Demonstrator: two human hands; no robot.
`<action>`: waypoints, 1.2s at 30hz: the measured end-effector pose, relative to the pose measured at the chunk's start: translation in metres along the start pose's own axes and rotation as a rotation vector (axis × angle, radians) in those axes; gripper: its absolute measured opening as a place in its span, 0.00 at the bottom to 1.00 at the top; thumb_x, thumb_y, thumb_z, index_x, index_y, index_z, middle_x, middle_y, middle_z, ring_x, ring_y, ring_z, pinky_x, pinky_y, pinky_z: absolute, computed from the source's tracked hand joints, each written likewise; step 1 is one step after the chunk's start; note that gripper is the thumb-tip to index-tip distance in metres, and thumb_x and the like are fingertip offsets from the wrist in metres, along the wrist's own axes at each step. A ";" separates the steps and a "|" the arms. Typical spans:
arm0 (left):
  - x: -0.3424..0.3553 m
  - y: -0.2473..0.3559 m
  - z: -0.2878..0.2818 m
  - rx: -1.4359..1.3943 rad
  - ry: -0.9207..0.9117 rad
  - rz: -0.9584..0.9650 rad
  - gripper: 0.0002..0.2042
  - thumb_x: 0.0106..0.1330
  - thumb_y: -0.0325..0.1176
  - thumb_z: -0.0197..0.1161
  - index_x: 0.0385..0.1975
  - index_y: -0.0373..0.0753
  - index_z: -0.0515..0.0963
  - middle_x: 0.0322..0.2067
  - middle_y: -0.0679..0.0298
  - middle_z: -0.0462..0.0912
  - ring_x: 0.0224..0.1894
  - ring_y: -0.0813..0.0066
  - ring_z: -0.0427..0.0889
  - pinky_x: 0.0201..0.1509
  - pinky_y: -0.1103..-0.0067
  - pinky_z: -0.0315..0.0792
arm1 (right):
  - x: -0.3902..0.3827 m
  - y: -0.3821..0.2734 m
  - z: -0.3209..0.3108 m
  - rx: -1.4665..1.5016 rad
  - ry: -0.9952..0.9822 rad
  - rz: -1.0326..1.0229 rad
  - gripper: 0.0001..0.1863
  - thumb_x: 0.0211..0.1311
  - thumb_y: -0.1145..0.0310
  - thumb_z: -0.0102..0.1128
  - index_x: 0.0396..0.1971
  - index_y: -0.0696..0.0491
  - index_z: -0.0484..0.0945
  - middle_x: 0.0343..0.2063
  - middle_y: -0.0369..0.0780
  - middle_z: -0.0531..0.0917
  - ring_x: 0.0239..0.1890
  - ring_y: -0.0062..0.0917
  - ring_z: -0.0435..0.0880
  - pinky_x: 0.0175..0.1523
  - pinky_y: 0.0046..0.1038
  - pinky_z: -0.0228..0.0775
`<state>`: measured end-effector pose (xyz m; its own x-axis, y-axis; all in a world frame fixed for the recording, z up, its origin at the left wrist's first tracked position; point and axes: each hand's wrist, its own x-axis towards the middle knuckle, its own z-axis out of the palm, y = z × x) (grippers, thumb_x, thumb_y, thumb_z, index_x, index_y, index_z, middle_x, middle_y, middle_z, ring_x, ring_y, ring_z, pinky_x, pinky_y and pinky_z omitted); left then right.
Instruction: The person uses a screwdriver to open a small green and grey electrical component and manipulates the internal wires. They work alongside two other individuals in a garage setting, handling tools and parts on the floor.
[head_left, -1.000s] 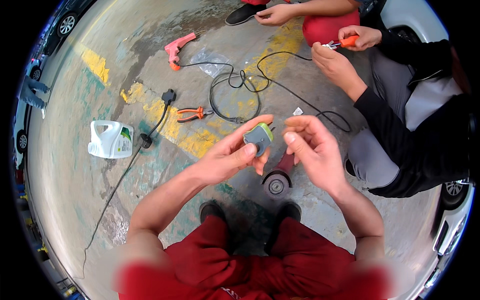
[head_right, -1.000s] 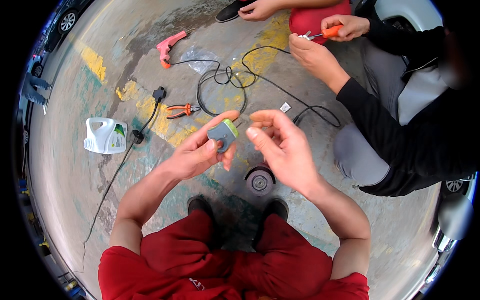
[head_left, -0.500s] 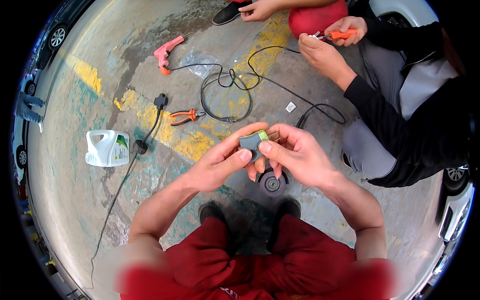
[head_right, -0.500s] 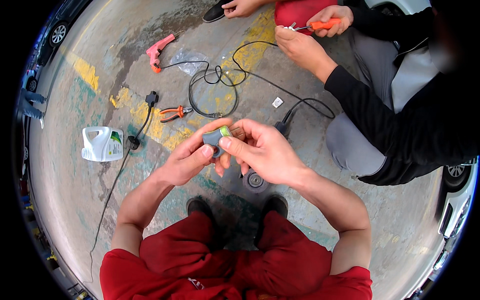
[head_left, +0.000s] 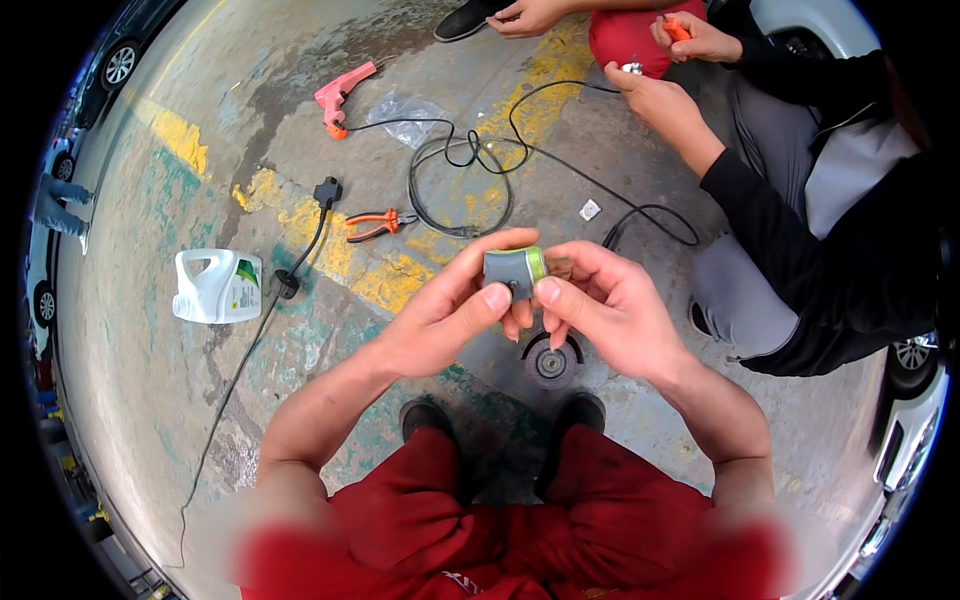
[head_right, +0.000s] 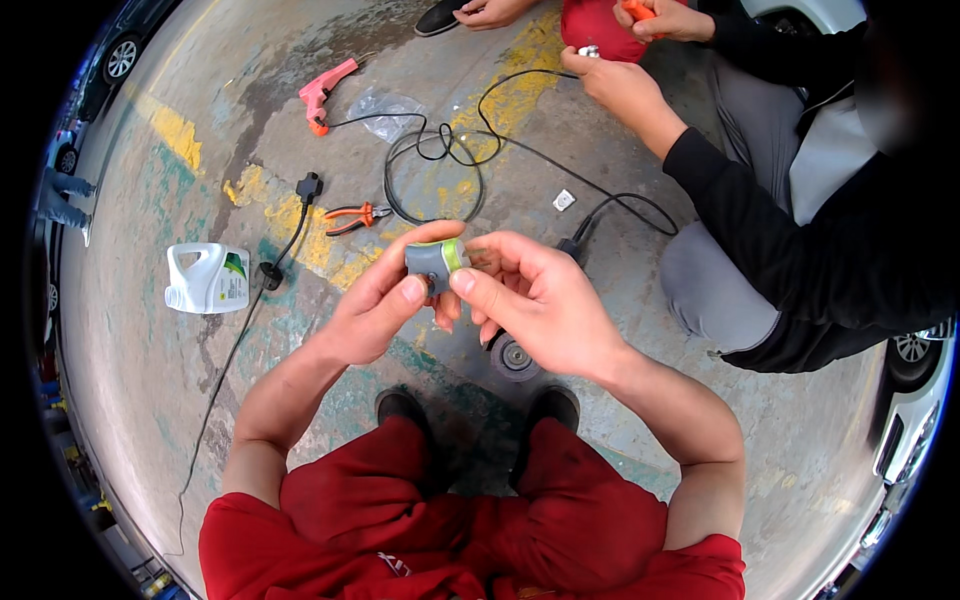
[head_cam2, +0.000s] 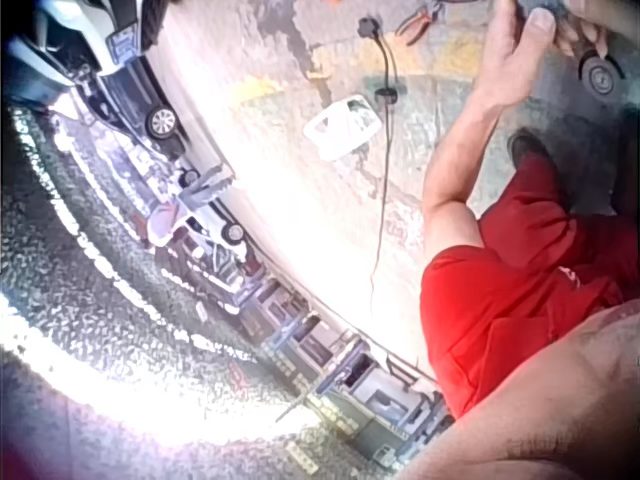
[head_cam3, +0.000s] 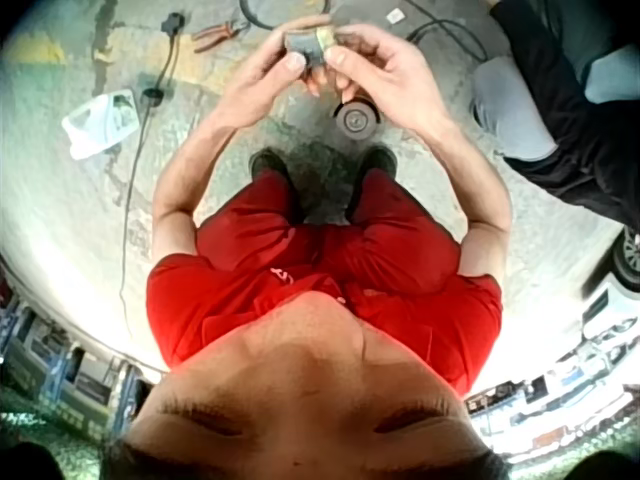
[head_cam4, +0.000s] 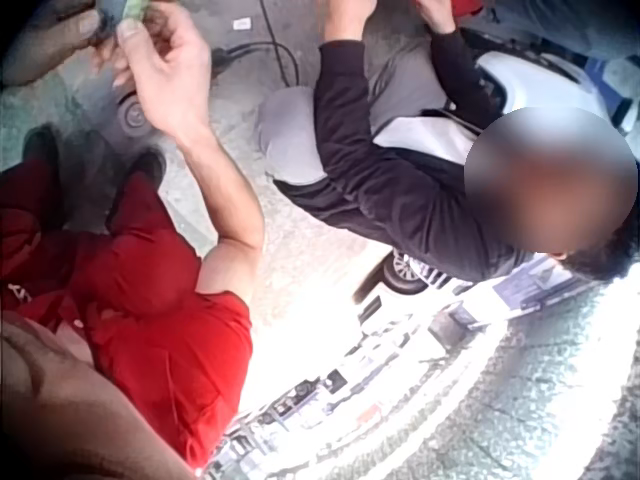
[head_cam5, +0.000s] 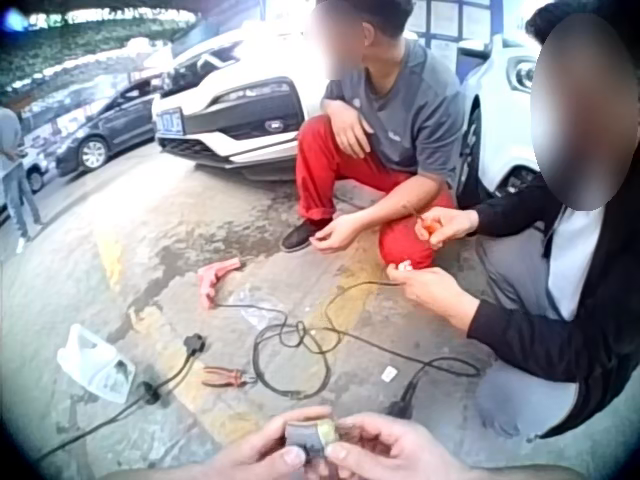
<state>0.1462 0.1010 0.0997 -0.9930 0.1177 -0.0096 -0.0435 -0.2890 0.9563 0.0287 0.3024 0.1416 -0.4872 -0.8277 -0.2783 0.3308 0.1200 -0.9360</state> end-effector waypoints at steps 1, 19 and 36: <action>-0.001 0.000 0.000 0.013 0.009 0.001 0.31 0.84 0.45 0.54 0.78 0.36 0.57 0.51 0.62 0.80 0.46 0.75 0.82 0.51 0.72 0.79 | -0.001 0.000 0.001 -0.006 0.003 -0.013 0.18 0.80 0.62 0.63 0.59 0.58 0.78 0.39 0.34 0.86 0.35 0.13 0.81 0.38 0.21 0.79; -0.008 0.002 0.001 0.181 0.054 0.162 0.25 0.81 0.33 0.62 0.72 0.36 0.64 0.57 0.60 0.79 0.52 0.75 0.82 0.55 0.75 0.80 | -0.004 0.008 0.003 -0.105 -0.028 -0.216 0.18 0.79 0.70 0.64 0.61 0.60 0.76 0.41 0.38 0.89 0.37 0.15 0.84 0.42 0.22 0.80; -0.003 0.017 -0.011 0.556 0.173 0.458 0.27 0.60 0.30 0.80 0.61 0.39 0.81 0.50 0.58 0.87 0.48 0.62 0.87 0.52 0.71 0.81 | 0.001 0.009 -0.005 -0.070 -0.095 -0.312 0.29 0.75 0.75 0.66 0.72 0.58 0.69 0.59 0.39 0.79 0.56 0.22 0.82 0.59 0.28 0.77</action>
<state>0.1470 0.0851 0.1128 -0.9033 -0.0633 0.4243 0.3962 0.2560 0.8818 0.0272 0.3057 0.1320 -0.4780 -0.8773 0.0422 0.1197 -0.1127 -0.9864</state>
